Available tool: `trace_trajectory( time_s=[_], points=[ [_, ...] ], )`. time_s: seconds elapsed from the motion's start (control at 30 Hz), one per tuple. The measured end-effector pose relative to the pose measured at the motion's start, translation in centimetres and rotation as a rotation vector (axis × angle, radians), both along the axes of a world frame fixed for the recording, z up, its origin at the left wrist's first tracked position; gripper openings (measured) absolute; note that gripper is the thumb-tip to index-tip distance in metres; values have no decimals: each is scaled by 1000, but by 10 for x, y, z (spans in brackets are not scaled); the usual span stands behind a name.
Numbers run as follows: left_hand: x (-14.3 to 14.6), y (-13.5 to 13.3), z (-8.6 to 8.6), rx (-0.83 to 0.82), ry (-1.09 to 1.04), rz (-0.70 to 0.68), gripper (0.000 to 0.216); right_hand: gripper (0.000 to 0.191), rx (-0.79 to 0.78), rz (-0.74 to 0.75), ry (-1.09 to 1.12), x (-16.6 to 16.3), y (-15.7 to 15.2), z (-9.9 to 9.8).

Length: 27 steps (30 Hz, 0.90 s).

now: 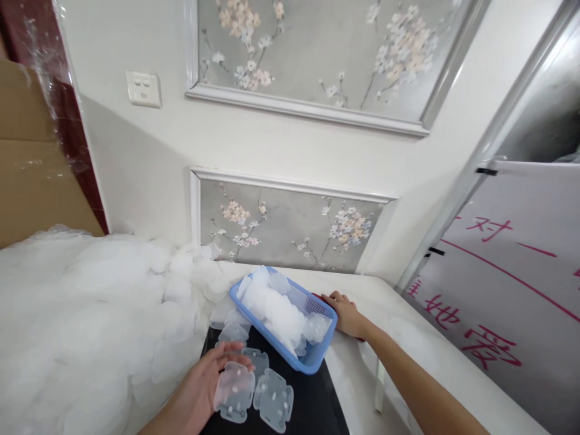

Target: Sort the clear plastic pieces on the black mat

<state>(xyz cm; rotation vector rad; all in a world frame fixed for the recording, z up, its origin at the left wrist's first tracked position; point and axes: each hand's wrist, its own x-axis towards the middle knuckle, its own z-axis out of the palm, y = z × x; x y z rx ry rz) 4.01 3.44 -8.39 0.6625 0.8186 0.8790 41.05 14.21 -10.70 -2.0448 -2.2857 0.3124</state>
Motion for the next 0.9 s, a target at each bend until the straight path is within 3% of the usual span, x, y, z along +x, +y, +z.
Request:
trace_trajectory(
  time_s=[0.63,0.9],
  points=[
    [3,-2,8,-23,9,13,34,69,15,33,37,0,-4,4],
    [1,2,0,5,-7,-11,37,72,-3,12,52,-1,-5,6]
  ],
)
